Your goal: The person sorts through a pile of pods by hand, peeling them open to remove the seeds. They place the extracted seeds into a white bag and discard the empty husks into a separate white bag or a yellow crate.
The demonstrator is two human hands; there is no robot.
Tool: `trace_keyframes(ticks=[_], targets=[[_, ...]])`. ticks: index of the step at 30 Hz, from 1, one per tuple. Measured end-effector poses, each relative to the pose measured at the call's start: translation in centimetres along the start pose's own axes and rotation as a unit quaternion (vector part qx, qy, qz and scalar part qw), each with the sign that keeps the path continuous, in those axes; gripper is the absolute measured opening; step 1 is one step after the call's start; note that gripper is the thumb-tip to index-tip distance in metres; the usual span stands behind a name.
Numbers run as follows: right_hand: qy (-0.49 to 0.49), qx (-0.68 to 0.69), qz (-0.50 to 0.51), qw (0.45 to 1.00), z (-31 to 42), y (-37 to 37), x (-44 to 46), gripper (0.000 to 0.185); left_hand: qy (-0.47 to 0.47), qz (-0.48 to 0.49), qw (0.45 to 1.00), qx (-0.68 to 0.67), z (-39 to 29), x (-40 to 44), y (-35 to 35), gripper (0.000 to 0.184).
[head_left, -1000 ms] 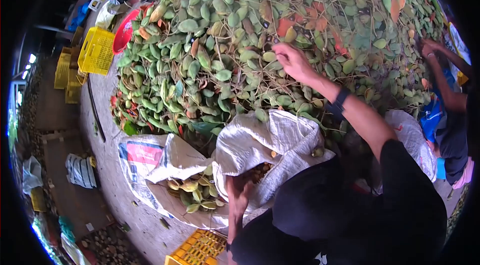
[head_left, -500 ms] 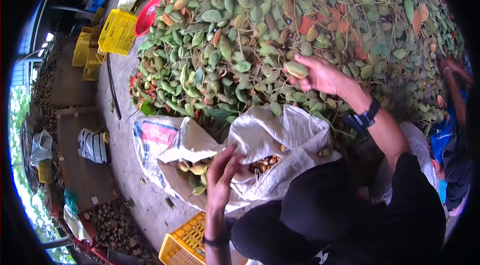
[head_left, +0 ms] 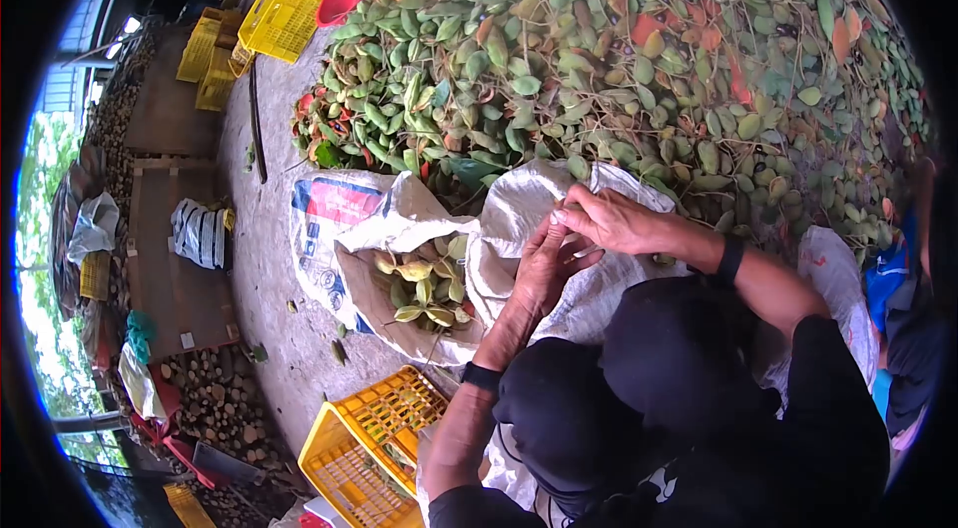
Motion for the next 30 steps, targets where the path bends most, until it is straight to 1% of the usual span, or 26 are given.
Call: trace_keyframes(ticks=[1,2,3,4,5,6,8,10,11,12,13,14,15,16,17,18,20,21,22,24,25,26,28,29,30], targets=[[-0.002,-0.001,0.004,1.0,0.0,0.3,0.4,0.041,0.003,0.011,0.999,-0.043,0.3,-0.2,-0.5,0.046],[0.032,-0.045,0.03,0.998,-0.2,0.7,1.0,0.043,0.006,0.01,0.999,-0.047,0.7,-0.1,-1.1,0.046],[0.067,-0.088,0.057,0.992,-0.4,1.3,1.3,0.045,0.031,0.002,0.998,-0.05,1.1,0.0,-1.7,0.047],[0.068,-0.089,0.064,0.992,0.3,1.4,1.5,0.045,0.055,-0.006,0.997,-0.054,1.4,-0.1,-2.4,0.047],[0.069,-0.099,0.106,0.987,1.1,1.4,1.6,0.047,0.053,-0.033,0.996,-0.07,1.8,-0.2,-3.3,0.047],[0.07,-0.109,0.149,0.98,1.7,1.6,1.7,0.048,0.056,-0.033,0.995,-0.08,2.1,-0.2,-4.0,0.047],[0.071,-0.103,0.168,0.978,1.4,2.5,1.3,0.05,0.077,-0.064,0.992,-0.072,2.4,-0.4,-5.0,0.048],[0.04,-0.051,0.161,0.985,0.9,3.6,0.8,0.049,0.09,-0.074,0.989,-0.092,3.1,-0.9,-5.5,0.048],[0.044,-0.052,0.172,0.983,-0.1,4.3,0.3,0.049,0.105,-0.081,0.989,-0.06,3.2,-1.1,-5.7,0.047],[0.105,0.039,0.143,0.983,-1.4,5.1,-0.2,0.05,0.119,-0.09,0.988,-0.028,3.4,-1.3,-5.9,0.046],[0.166,0.129,0.112,0.971,-1.7,5.5,-0.2,0.05,0.139,-0.087,0.986,0.004,3.5,-1.5,-6.0,0.043],[0.17,0.129,0.119,0.97,-1.8,5.7,-0.2,0.05,0.137,-0.09,0.986,-0.004,3.6,-1.7,-6.2,0.043],[0.254,0.192,0.12,0.94,-2.2,5.8,-0.4,0.051,0.129,-0.104,0.986,0.033,3.6,-1.9,-6.4,0.042],[0.336,0.253,0.117,0.9,-2.2,6.0,-0.6,0.053,0.12,-0.117,0.983,0.071,3.9,-2.2,-6.5,0.041],[0.373,0.265,0.097,0.884,-2.9,6.4,-0.9,0.055,0.1,-0.155,0.978,0.095,4.2,-2.3,-6.4,0.042],[0.377,0.263,0.099,0.883,-3.5,6.8,-1.2,0.055,0.098,-0.155,0.979,0.09,5.0,-2.1,-6.8,0.042],[0.409,0.301,0.118,0.853,-4.4,7.0,-1.4,0.053,0.129,-0.122,0.979,0.096,6.2,-1.4,-7.7,0.043],[0.418,0.261,0.154,0.857,-4.8,6.9,-1.4,0.047,0.123,-0.113,0.984,0.06,6.9,-1.1,-8.0,0.041],[0.42,0.26,0.155,0.856,-4.5,7.0,-1.3,0.047,0.122,-0.113,0.984,0.058,6.9,-1.1,-7.9,0.041],[0.323,0.159,0.139,0.922,-3.4,7.5,-0.9,0.035,0.093,-0.165,0.98,0.061,6.8,-1.4,-8.1,0.036],[0.362,0.144,0.156,0.908,-2.5,7.2,-0.5,0.028,0.066,-0.185,0.98,0.046,6.4,-1.8,-8.1,0.031],[0.362,0.143,0.151,0.909,-2.6,7.5,-0.5,0.028,0.066,-0.181,0.98,0.049,6.6,-1.7,-8.4,0.031],[0.205,0.098,0.134,0.965,-2.7,8.3,-0.6,0.029,0.158,-0.189,0.967,0.06,6.9,-1.7,-8.9,0.03],[0.049,0.052,0.089,0.993,-2.4,8.7,0.0,0.029,0.157,-0.187,0.968,0.058,6.9,-1.8,-9.2,0.03],[0.135,0.051,0.145,0.979,-2.9,8.1,-0.6,0.027,0.151,-0.181,0.971,0.032,7.2,-2.0,-9.3,0.029]])
Point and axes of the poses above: each hand's wrist, its own x-axis towards the middle knuckle, its own y-axis out of the palm, z = x × y, the point moved 2 cm from there along x, towards the middle knuckle, and after that the axes turned 7 degrees about -y, right-handed, at the moved point
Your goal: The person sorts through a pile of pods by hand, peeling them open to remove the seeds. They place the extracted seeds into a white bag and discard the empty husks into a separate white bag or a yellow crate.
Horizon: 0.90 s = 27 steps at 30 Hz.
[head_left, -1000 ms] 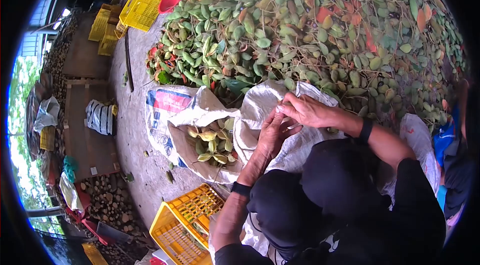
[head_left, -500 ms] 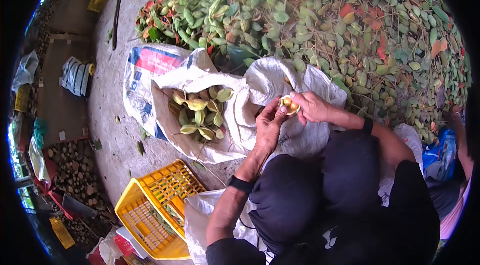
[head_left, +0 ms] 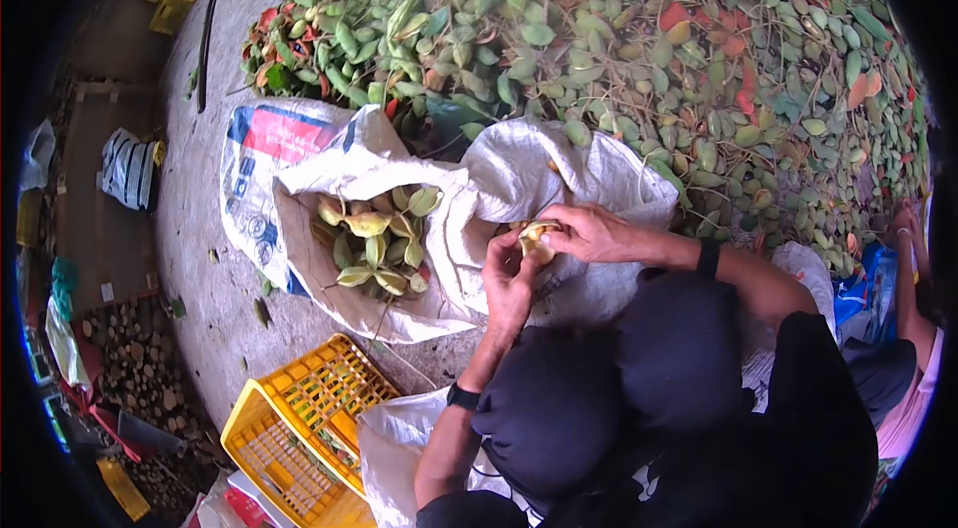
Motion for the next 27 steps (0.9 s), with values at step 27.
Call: trace_keyframes(ticks=[27], targets=[[0.0,0.028,-0.117,0.993,-7.1,1.9,1.9,0.047,0.293,-0.194,0.903,0.248,-10.0,-2.9,-5.0,0.031]])
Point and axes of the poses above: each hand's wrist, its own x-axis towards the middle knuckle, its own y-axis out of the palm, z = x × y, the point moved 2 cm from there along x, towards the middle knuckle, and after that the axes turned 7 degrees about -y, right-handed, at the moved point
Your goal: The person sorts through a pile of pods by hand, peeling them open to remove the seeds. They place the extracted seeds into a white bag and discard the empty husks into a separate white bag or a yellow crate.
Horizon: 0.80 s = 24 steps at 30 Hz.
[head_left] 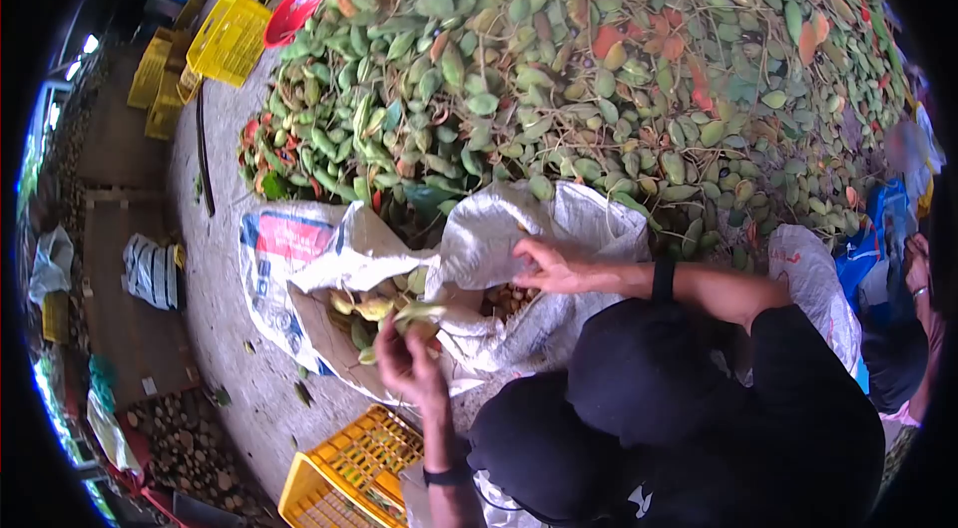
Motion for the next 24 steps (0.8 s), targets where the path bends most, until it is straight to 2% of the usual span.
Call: trace_keyframes(ticks=[1,3,4,5,6,7,8,9,10,11,12,13,14,15,16,17,18,19,20,21,22,23,24], targets=[[0.0,0.0,-0.011,1.0,0.6,-0.3,-0.1,0.047,-0.047,-0.024,0.999,-0.01,0.1,0.4,-1.5,0.031],[-0.089,-0.03,0.052,0.994,3.4,-1.4,-0.2,0.051,-0.059,-0.049,0.992,-0.1,2.5,1.6,-4.3,0.03],[-0.152,-0.024,0.071,0.986,4.1,-2.4,-0.3,0.047,-0.072,-0.084,0.99,-0.091,0.9,1.9,-4.0,0.03],[-0.151,-0.025,0.063,0.986,4.4,-3.5,-0.1,0.047,-0.084,-0.12,0.986,-0.082,-1.0,2.1,-3.9,0.03],[-0.174,-0.017,0.087,0.981,4.6,-4.5,0.2,0.043,-0.042,-0.118,0.992,0.001,-1.6,2.5,-4.5,0.029],[-0.195,-0.009,0.113,0.974,4.8,-5.6,0.5,0.039,-0.022,-0.116,0.981,-0.155,3.7,3.7,-7.9,0.028],[-0.205,0.037,0.049,0.977,4.6,-7.5,0.9,0.026,0.028,-0.122,0.99,-0.07,5.4,4.4,-9.9,0.029],[-0.159,0.083,0.007,0.984,5.7,-10.9,1.2,0.018,0.078,-0.128,0.989,0.016,6.3,5.0,-11.0,0.03],[-0.094,0.104,-0.065,0.988,5.6,-13.9,1.8,0.012,0.075,-0.126,0.989,0.015,6.8,5.6,-11.3,0.03],[-0.118,0.041,-0.182,0.975,3.8,-17.2,2.6,0.012,0.03,-0.143,0.989,-0.012,7.3,6.2,-11.4,0.032],[-0.08,-0.076,-0.298,0.948,3.9,-20.2,3.1,0.01,-0.014,-0.16,0.986,-0.037,7.8,6.8,-11.8,0.034],[-0.014,-0.236,-0.267,0.934,2.1,-23.3,3.7,0.026,-0.015,-0.159,0.986,-0.036,9.2,7.5,-12.7,0.034],[-0.106,-0.474,-0.258,0.835,-1.5,-25.4,4.4,0.043,-0.042,-0.127,0.99,-0.039,12.1,8.5,-13.8,0.037],[-0.105,-0.606,-0.164,0.771,-3.1,-27.2,4.7,0.051,-0.069,-0.096,0.992,-0.041,15.3,9.5,-15.3,0.039],[-0.062,-0.635,-0.103,0.763,-6.1,-28.5,4.8,0.05,-0.021,0.038,0.975,0.217,18.3,10.4,-17.0,0.046],[-0.022,-0.66,-0.041,0.75,-8.2,-29.0,5.3,0.052,-0.021,0.034,0.975,0.219,16.1,10.4,-15.3,0.046],[-0.027,-0.658,-0.041,0.752,-7.6,-28.6,5.7,0.052,-0.25,-0.099,0.963,-0.036,11.8,10.0,-11.7,0.052],[0.016,-0.547,-0.102,0.83,-6.5,-28.2,5.5,0.049,-0.444,-0.221,0.819,-0.289,10.0,8.9,-9.6,0.059],[0.061,-0.425,-0.156,0.89,-6.2,-27.8,5.2,0.047,-0.449,-0.219,0.833,-0.236,10.6,8.5,-10.4,0.069],[-0.085,-0.351,-0.194,0.912,-5.4,-27.4,4.9,0.049,-0.453,-0.227,0.829,-0.236,11.0,7.6,-11.2,0.069],[-0.007,-0.196,-0.194,0.961,-3.1,-26.4,4.4,0.045,-0.406,-0.164,0.895,-0.087,9.6,6.9,-11.7,0.069],[0.071,-0.036,-0.189,0.979,-0.4,-25.3,3.8,0.042,-0.345,-0.094,0.932,0.065,8.6,6.4,-12.0,0.068],[0.047,0.004,-0.188,0.981,-1.0,-24.3,3.3,0.041,-0.25,-0.077,0.96,0.097,8.3,5.8,-12.0,0.061]])
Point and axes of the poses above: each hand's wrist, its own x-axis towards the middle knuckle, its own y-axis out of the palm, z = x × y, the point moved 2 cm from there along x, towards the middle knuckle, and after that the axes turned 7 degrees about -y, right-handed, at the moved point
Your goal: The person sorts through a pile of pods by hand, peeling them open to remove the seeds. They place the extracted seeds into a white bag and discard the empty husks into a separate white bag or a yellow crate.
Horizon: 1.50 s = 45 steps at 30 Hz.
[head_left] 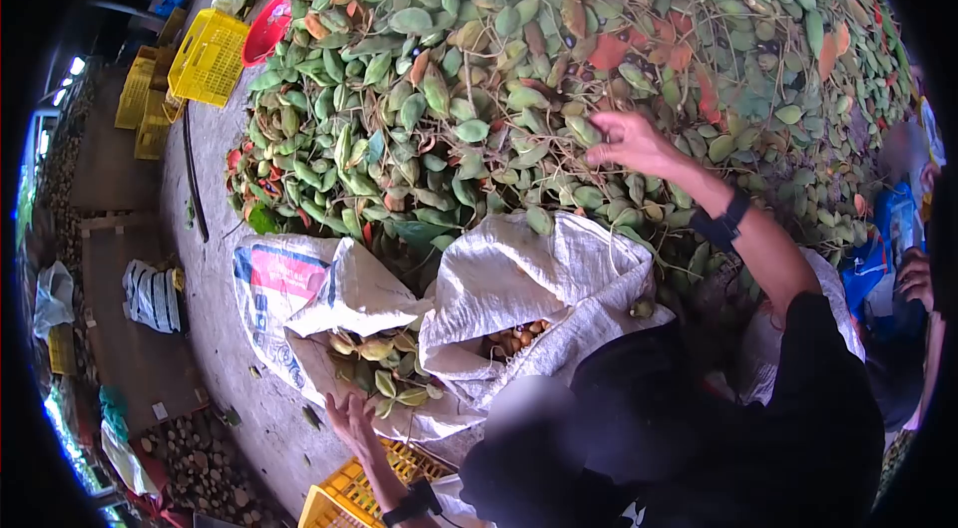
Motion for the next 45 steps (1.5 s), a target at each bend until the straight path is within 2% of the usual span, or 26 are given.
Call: trace_keyframes(ticks=[1,3,5,6,7,9,10,11,13,15,17,20,23,24,27,29,31,33,34,35,37,38,39,41,42,45], targets=[[-0.017,0.044,0.002,0.999,-0.5,0.6,-0.8,0.04,0.001,-0.004,1.0,0.001,-2.9,-1.9,0.8,0.061],[-0.01,0.144,0.061,0.988,2.0,2.0,-2.8,0.039,0.223,0.059,0.957,0.177,-12.9,-7.1,5.6,0.053],[-0.016,0.173,0.061,0.983,5.5,3.7,-4.9,0.041,0.206,0.16,0.965,0.009,-14.0,-9.5,8.8,0.048],[-0.037,0.148,0.077,0.985,6.7,4.4,-5.9,0.044,0.113,0.234,0.966,-0.009,-15.2,-11.1,10.8,0.047],[-0.045,0.204,0.101,0.973,9.0,5.3,-6.9,0.044,0.118,0.34,0.933,-0.02,-16.8,-12.7,13.2,0.048],[-0.053,0.205,0.142,0.967,11.8,6.9,-8.7,0.044,0.065,0.467,0.878,-0.08,-18.2,-15.7,16.8,0.049],[-0.063,0.219,0.161,0.96,12.9,7.7,-9.6,0.044,0.056,0.475,0.876,-0.072,-18.1,-16.6,18.2,0.047],[-0.107,0.165,0.167,0.966,13.2,8.4,-10.2,0.041,0.048,0.486,0.87,-0.062,-17.6,-17.3,18.9,0.045],[-0.077,0.216,0.179,0.957,13.6,9.0,-11.3,0.036,0.04,0.499,0.863,-0.074,-17.0,-18.0,18.3,0.042],[-0.089,0.206,0.185,0.957,13.8,9.4,-12.2,0.033,0.038,0.516,0.851,-0.089,-16.5,-18.6,18.0,0.04],[-0.101,0.193,0.199,0.956,14.9,9.9,-12.9,0.03,0.072,0.49,0.853,-0.166,-15.7,-19.1,17.4,0.037],[-0.105,0.223,0.19,0.95,16.5,11.5,-13.4,0.025,0.08,0.471,0.862,-0.168,-14.8,-18.7,16.2,0.034],[-0.043,0.219,0.208,0.952,17.0,12.9,-13.5,0.027,0.068,0.457,0.868,-0.184,-13.5,-18.3,15.2,0.034],[-0.042,0.214,0.217,0.951,16.2,13.6,-13.5,0.027,0.054,0.457,0.859,-0.222,-12.9,-18.2,15.0,0.035],[0.046,0.203,0.209,0.955,14.6,15.3,-13.8,0.029,0.023,0.461,0.837,-0.293,-10.6,-17.7,14.8,0.033],[0.092,0.251,0.195,0.944,16.5,15.3,-14.0,0.031,0.049,0.442,0.846,-0.295,-9.1,-17.9,14.8,0.032],[0.095,0.276,0.213,0.932,14.9,16.1,-13.9,0.031,0.0,0.459,0.828,-0.321,-7.1,-17.4,15.3,0.034],[0.085,0.208,0.242,0.944,13.8,16.7,-13.7,0.029,-0.011,0.481,0.837,-0.259,-5.0,-17.1,16.1,0.038],[0.02,0.1,0.273,0.957,12.6,16.8,-13.2,0.026,-0.026,0.494,0.828,-0.263,-4.4,-17.1,16.3,0.044],[0.024,0.096,0.276,0.956,12.0,17.0,-12.9,0.026,-0.03,0.493,0.827,-0.267,-4.5,-17.3,16.3,0.044],[0.106,0.055,0.244,0.962,10.8,17.5,-12.9,0.026,-0.092,0.463,0.821,-0.32,-4.6,-17.4,16.3,0.048],[0.156,0.138,0.209,0.955,10.5,18.2,-13.1,0.031,-0.133,0.467,0.811,-0.326,-3.8,-16.8,16.7,0.05],[0.157,0.139,0.21,0.955,10.4,18.3,-13.2,0.031,-0.134,0.466,0.811,-0.326,-3.5,-16.6,16.8,0.05],[0.223,0.05,0.242,0.943,11.0,18.0,-13.5,0.042,-0.188,0.463,0.794,-0.347,-3.5,-16.3,16.8,0.051],[0.186,0.061,0.246,0.949,10.7,17.9,-13.6,0.047,-0.195,0.458,0.79,-0.358,-3.4,-16.3,16.9,0.051],[0.18,0.044,0.225,0.956,10.7,18.2,-13.4,0.047,-0.201,0.46,0.778,-0.378,-3.2,-16.0,17.1,0.05]])
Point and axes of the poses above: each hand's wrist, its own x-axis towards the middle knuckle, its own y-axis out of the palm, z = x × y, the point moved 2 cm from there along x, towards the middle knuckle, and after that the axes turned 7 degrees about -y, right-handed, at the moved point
